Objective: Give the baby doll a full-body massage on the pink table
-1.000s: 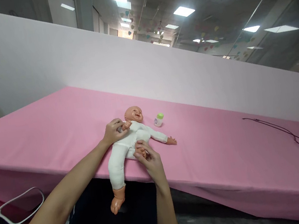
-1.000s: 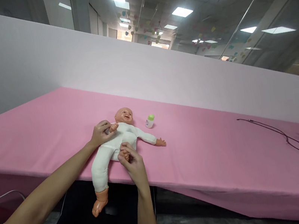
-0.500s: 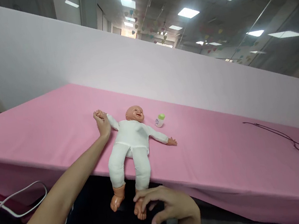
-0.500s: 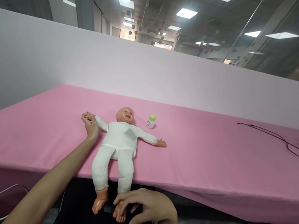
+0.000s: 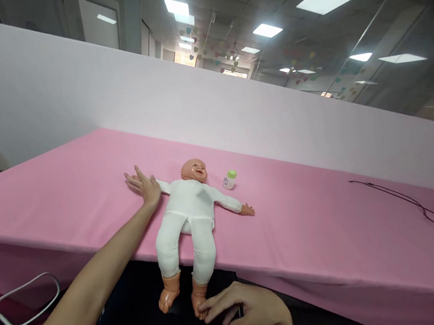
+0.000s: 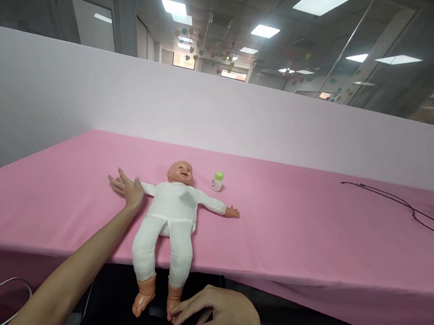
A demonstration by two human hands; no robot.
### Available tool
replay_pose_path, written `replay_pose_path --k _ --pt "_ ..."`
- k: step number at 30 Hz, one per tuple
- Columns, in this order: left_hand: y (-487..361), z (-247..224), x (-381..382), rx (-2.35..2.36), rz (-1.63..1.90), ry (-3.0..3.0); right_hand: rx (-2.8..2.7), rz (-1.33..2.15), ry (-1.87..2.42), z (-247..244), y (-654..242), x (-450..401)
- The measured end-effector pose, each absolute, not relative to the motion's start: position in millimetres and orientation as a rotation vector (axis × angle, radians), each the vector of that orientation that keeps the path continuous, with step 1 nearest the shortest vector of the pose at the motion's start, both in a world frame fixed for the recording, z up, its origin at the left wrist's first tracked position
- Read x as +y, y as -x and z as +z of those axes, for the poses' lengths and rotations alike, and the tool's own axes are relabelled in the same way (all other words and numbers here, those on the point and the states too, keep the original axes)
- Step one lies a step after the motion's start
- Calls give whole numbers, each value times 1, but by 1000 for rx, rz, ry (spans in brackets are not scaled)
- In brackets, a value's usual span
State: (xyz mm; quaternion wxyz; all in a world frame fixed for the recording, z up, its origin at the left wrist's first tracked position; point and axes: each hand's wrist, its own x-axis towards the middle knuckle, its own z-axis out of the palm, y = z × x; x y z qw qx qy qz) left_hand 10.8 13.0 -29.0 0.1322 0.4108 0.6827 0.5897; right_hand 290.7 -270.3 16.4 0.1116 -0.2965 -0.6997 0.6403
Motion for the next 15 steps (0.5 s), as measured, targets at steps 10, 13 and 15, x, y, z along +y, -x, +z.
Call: replay_pose_path --k 10,13,15 --pt "-22 -21 -7 2078 1624 -1788 -1475 1119 1322 28 -304 -224" --pt "-36 -10 -4 1944 1529 -1949 -1407 994 1437 31 -301 -186" --pt "-47 0 -2 1881 1339 -1946 -1453 1064 1426 33 -295 -160"
